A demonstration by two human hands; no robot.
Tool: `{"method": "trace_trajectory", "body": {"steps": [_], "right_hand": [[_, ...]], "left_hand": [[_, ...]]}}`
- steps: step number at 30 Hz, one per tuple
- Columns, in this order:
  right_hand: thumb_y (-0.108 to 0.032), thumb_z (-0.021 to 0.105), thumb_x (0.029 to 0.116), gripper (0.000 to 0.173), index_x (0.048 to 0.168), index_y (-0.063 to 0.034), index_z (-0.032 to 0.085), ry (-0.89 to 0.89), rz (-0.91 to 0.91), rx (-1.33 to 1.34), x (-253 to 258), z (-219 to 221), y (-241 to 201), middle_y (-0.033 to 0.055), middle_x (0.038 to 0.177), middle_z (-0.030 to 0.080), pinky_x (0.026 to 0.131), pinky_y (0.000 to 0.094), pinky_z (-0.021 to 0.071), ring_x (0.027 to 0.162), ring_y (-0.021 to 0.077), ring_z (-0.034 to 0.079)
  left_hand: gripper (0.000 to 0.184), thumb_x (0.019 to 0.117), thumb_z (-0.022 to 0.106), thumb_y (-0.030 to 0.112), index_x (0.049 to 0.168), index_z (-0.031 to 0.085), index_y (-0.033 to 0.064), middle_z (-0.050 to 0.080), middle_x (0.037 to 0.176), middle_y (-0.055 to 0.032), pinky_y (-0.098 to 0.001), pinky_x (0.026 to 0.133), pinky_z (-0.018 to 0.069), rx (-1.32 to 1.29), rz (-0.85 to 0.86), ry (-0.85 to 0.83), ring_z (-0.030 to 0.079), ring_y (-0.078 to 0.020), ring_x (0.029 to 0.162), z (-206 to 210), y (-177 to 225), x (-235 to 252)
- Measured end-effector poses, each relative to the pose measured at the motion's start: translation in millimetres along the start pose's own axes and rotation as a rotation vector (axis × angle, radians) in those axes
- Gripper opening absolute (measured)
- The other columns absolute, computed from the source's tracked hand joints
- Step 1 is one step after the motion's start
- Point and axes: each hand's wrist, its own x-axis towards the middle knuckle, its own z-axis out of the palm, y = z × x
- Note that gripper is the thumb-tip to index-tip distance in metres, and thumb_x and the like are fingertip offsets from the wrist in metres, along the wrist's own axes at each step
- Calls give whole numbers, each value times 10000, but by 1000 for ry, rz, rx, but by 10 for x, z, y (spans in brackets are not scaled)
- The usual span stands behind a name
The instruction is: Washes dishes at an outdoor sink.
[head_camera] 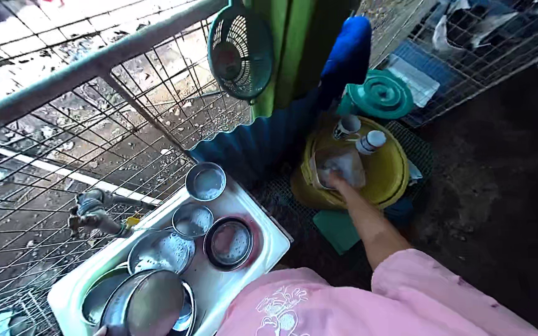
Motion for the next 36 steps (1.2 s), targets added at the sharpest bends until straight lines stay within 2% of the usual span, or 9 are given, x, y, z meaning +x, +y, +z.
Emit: {"method": "trace_trajectory", "body": {"steps": [6, 10, 16, 18, 21, 23, 26, 32, 36], "right_hand": [[-179, 643, 1020, 507, 1413, 101, 488, 415, 27, 918, 197, -128, 346, 292, 1374, 566, 1052, 475, 485, 1240, 351, 585], [-218, 432, 1072, 282, 1317, -90, 490, 120, -231, 1617, -374, -264, 1, 88, 1074, 635, 750, 381, 588, 891, 187, 660], [-96, 530, 916, 479, 1384, -3, 486, -517, -760, 1222, -1858, 784, -1860, 101, 1074, 698, 812, 369, 595, 908, 168, 689], [-79, 642, 929, 432, 1310, 105, 553, -430, -1011, 896, -2529, 1236, -2416, 164, 1205, 682, 943, 325, 558, 1054, 159, 674], [-298, 720, 872, 413, 1169, -13, 759, -19, -1406, 436, -3077, 1808, -2894, 239, 1199, 705, 1020, 630, 448, 1173, 411, 640], [-232, 698, 919, 311, 1111, 5, 761, -156, -1352, 378, -3003, 1853, -3154, 264, 1235, 667, 1048, 611, 445, 1203, 418, 611], [-161, 518, 1067, 318, 1221, 96, 626, -614, -964, 478, -2643, 1862, -3486, 223, 1232, 646, 1011, 413, 490, 1123, 254, 620], [-225, 613, 972, 343, 1165, 29, 737, -242, -1455, 216, -3406, 2016, -3210, 197, 1246, 712, 1105, 523, 455, 1249, 330, 635], [-145, 504, 1052, 198, 1057, 28, 600, -765, -941, 762, -2883, 2049, -3356, 42, 898, 641, 787, 281, 541, 808, 76, 618]], "left_hand": [[315, 1112, 283, 242, 1256, 536, 121, 702, 1035, 59, -311, 873, 600, 74, -35, -58, 689, -53, 975, 446, -403, 197], [384, 1120, 304, 217, 1397, 457, 2, 631, 1133, -35, -328, 876, 566, 236, -38, -7, 644, -73, 979, 772, -432, 230], [343, 1107, 351, 145, 1281, 558, -67, 666, 1022, -106, -330, 801, 573, 235, -60, 28, 656, -117, 873, 897, -407, 294], [356, 1108, 355, 133, 1306, 538, -99, 642, 1108, -163, -345, 870, 537, 230, -72, 33, 627, -146, 956, 904, -382, 253], [407, 1100, 222, 115, 1373, 408, -125, 551, 1181, -203, -325, 910, 482, 262, -42, 66, 558, -171, 1028, 821, -420, 102], [375, 1088, 336, 76, 1166, 557, -217, 626, 1046, -276, -370, 923, 487, 388, 148, 130, 604, -231, 981, 687, -465, 56], [321, 1039, 495, 83, 827, 658, -96, 607, 726, -40, -210, 762, 480, 463, 400, 164, 568, -7, 732, 504, -489, 25], [267, 1018, 462, 17, 1060, 626, -190, 670, 968, -233, -352, 911, 506, 508, 289, 101, 635, -190, 935, 160, -416, 32], [259, 851, 761, 151, 803, 670, -87, 637, 715, -76, -291, 710, 485, 608, 454, 26, 584, -76, 692, 4, -358, -46]]}}
